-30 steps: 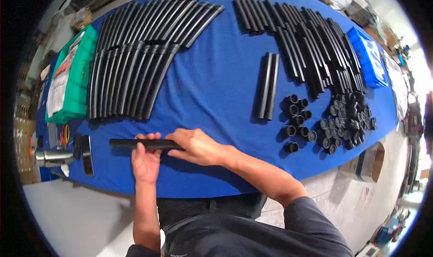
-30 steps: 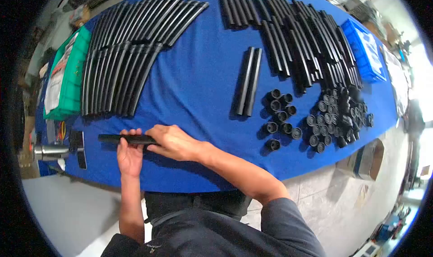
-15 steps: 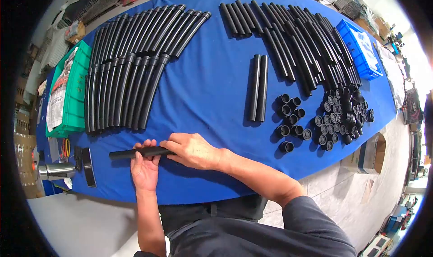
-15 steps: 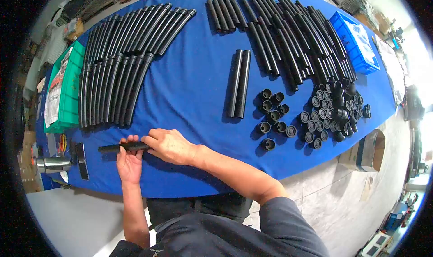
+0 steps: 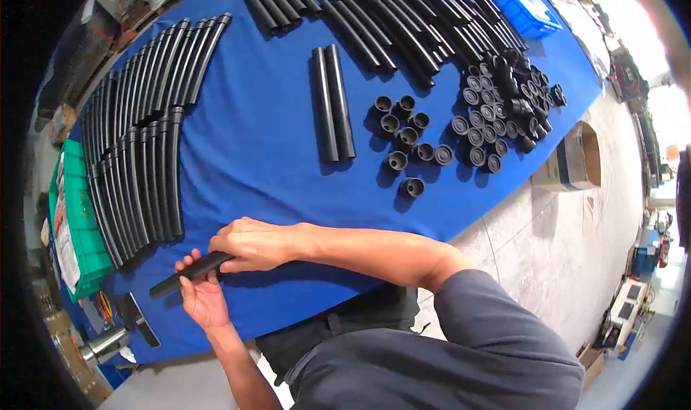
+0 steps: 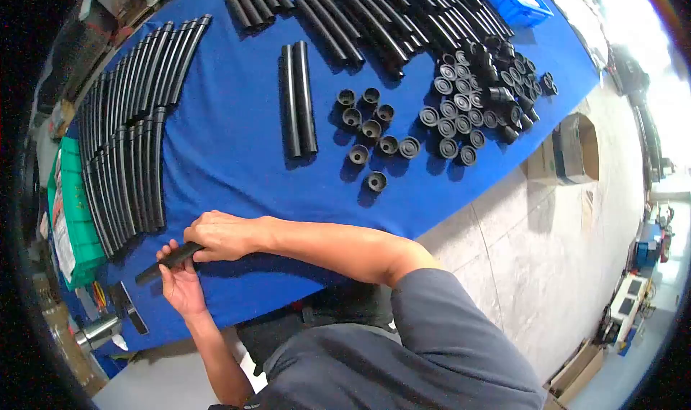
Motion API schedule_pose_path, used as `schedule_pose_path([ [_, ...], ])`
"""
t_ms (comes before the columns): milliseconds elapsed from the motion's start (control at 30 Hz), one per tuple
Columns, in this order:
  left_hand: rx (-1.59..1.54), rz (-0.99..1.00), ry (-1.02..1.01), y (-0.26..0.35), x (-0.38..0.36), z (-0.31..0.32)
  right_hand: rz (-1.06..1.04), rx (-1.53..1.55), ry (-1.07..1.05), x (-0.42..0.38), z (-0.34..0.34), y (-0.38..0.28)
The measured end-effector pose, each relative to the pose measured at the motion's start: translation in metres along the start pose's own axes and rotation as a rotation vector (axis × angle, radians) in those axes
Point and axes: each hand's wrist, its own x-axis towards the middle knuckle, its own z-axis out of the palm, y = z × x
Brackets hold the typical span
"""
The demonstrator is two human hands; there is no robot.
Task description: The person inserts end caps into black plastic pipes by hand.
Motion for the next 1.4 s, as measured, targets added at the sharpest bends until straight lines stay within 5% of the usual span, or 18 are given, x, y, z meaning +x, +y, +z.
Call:
schedule_pose_path([
  [200, -0.017, -0.026, -0.100, 0.002, 0.002, -0.008, -0.083, -0.092, 0.132, -0.005, -0.003, -0.001],
  [300, -0.046, -0.034, -0.094, 0.003, 0.001, -0.009, 0.376, 0.364, -0.200, 0.003, -0.030, -0.018],
  [333, -0.043, -0.032, -0.077, 0.002, 0.002, -0.003, 0.059, 0.167, 0.040, 0.005, -0.010, -0.003],
  [433, -0.050, -0.027, -0.064, 0.001, 0.003, -0.002, -0.124, -0.139, 0.162, -0.002, 0.006, 0.003],
  [867, -0.006, -0.008, -0.079, 0.001, 0.000, -0.006, -0.042, -0.130, 0.051, -0.004, -0.001, -0.006],
  [1067, 0.026, 0.007, -0.065, 0.001, 0.001, -0.009, -0.161, -0.175, 0.162, -0.004, 0.004, -0.001],
  [1200, -0.027, -0.033, -0.111, 0.003, 0.002, -0.008, 0.345, 0.277, -0.182, 0.005, -0.016, -0.012],
  [1300, -0.009, -0.022, -0.029, 0.000, 0.004, 0.003, -0.121, -0.129, 0.217, -0.001, 0.003, -0.003],
  [1400, -0.028, -0.015, -0.058, 0.000, 0.004, -0.005, -0.091, -0.144, 0.112, -0.003, 0.005, 0.001],
])
